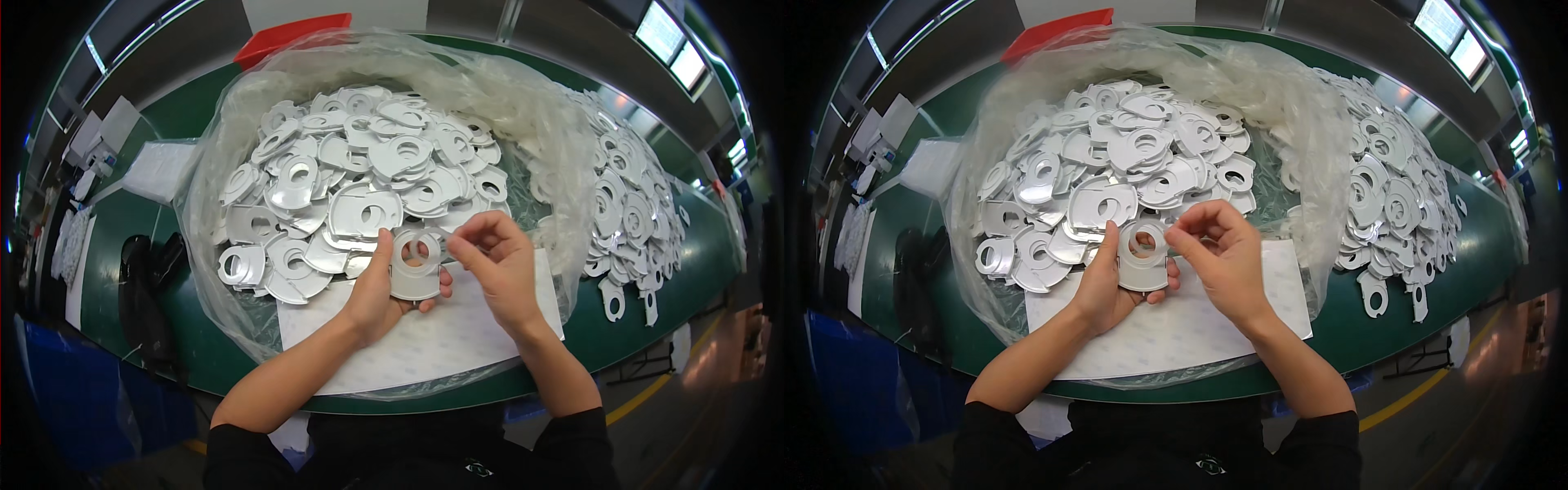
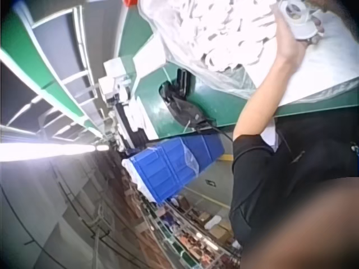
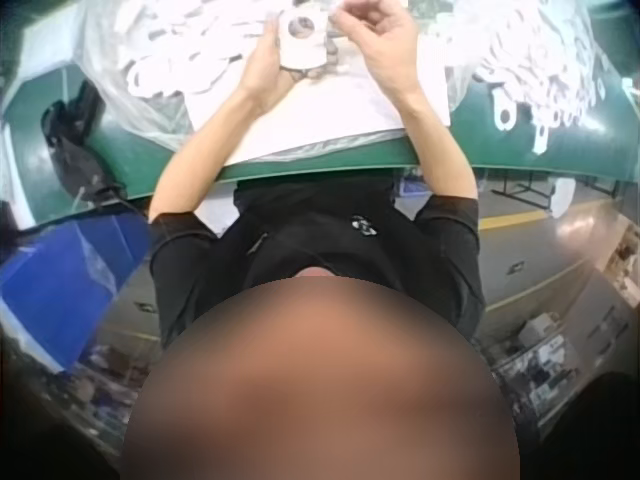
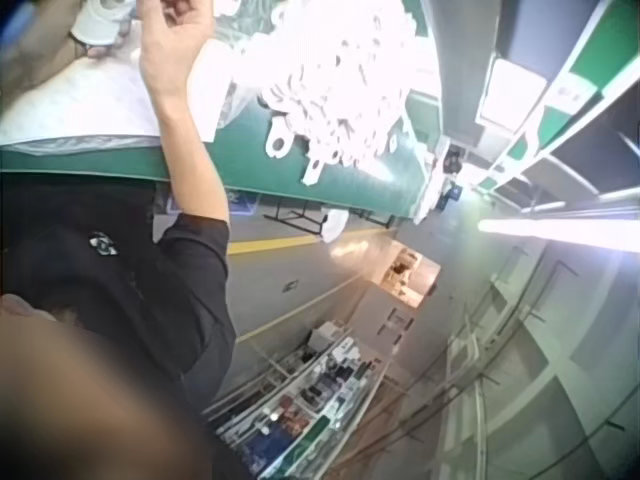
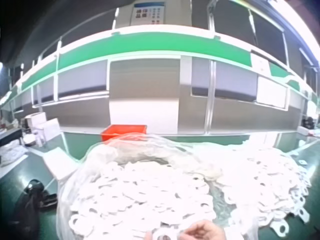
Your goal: Picking circular metal components from a large bag, inspecting them individually, and placing them into a sorted pile on a workbench.
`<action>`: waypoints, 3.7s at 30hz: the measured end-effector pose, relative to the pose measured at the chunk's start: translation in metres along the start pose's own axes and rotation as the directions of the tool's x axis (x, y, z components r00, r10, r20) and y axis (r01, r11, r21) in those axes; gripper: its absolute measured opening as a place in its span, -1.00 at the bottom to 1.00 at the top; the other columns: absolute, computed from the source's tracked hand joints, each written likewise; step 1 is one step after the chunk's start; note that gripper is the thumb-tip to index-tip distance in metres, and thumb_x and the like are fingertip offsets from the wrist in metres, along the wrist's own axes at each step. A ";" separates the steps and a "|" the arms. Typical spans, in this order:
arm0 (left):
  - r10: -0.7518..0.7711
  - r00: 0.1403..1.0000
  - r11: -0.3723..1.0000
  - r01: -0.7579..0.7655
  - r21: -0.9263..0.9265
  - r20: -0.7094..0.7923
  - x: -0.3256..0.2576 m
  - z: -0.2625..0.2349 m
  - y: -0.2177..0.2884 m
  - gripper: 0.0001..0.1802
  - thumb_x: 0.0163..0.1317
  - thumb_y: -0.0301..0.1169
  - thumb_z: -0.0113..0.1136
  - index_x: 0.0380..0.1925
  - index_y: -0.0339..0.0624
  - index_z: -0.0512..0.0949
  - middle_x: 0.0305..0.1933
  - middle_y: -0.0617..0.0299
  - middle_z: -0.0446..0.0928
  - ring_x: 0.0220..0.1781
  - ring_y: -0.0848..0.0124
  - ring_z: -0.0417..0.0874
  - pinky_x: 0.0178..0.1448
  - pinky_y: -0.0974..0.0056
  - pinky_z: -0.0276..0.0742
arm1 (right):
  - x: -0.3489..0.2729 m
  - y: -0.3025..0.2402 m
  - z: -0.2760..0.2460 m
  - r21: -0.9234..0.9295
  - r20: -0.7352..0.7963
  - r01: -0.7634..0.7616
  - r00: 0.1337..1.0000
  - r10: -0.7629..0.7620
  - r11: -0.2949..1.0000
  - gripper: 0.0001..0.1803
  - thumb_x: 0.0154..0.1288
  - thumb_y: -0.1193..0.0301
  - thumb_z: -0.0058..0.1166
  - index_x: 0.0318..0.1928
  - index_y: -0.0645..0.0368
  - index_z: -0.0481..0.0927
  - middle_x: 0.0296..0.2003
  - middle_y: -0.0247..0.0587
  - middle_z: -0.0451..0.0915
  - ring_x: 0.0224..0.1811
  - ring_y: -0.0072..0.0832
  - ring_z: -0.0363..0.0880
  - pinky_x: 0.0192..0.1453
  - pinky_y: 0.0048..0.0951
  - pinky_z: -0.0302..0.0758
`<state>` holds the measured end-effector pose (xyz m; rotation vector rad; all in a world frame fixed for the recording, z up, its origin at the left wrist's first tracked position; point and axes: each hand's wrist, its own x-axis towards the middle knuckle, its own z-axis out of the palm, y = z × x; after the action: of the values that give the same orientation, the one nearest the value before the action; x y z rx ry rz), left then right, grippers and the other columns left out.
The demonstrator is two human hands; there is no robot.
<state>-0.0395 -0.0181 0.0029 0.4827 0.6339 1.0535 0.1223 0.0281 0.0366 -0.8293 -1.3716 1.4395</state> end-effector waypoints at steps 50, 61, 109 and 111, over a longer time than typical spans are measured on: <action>0.052 0.995 0.997 -0.057 -0.056 -0.088 -0.002 -0.002 -0.003 -0.35 0.35 0.23 -0.57 -0.12 -0.06 0.32 -0.17 0.14 0.48 -0.21 0.36 0.49 -0.31 0.30 0.38 | -0.009 0.012 0.015 -0.794 0.359 0.578 0.697 -0.620 0.191 -0.59 -0.21 0.68 0.07 -0.22 0.16 0.60 -0.36 -0.27 0.60 -0.13 -0.20 0.49 -0.11 -0.32 0.45; 0.056 0.998 0.992 -0.056 0.115 0.002 -0.003 0.000 -0.005 -0.20 0.30 0.28 -0.70 -0.04 -0.14 0.35 -0.29 0.13 0.50 -0.29 0.36 0.56 -0.38 0.38 0.37 | 0.000 0.008 0.007 -0.115 0.026 -0.178 0.983 0.182 0.977 -0.77 0.21 0.51 0.08 -0.16 0.42 0.56 -0.58 -0.32 0.48 -0.71 -0.67 0.44 -0.68 -0.65 0.33; 0.436 0.859 0.482 -0.475 0.736 0.269 -0.019 0.003 0.036 -0.40 0.22 -0.05 0.10 0.15 -0.17 0.30 0.12 0.06 0.42 0.14 0.19 0.45 0.13 0.15 0.40 | 0.024 -0.027 -0.077 0.302 -0.262 0.168 0.961 -0.088 0.938 -0.84 0.36 0.31 0.02 -0.28 0.12 0.52 -0.45 -0.42 0.52 -0.48 -0.73 0.37 -0.47 -0.72 0.28; 0.573 0.657 -0.259 -0.423 0.868 0.490 -0.015 -0.006 0.051 -0.56 0.07 -0.41 0.27 -0.02 -0.25 0.46 0.12 0.05 0.45 0.21 0.16 0.40 0.17 0.15 0.37 | 0.031 -0.043 -0.107 0.368 -0.494 0.345 0.859 -0.132 0.863 -0.82 0.38 0.31 -0.02 -0.13 0.11 0.52 -0.27 -0.39 0.55 -0.32 -0.72 0.42 -0.39 -0.74 0.31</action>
<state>-0.0811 -0.0097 0.0349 2.2514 1.3586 1.2740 0.2193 0.0902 0.0680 -0.6065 -0.7134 1.1905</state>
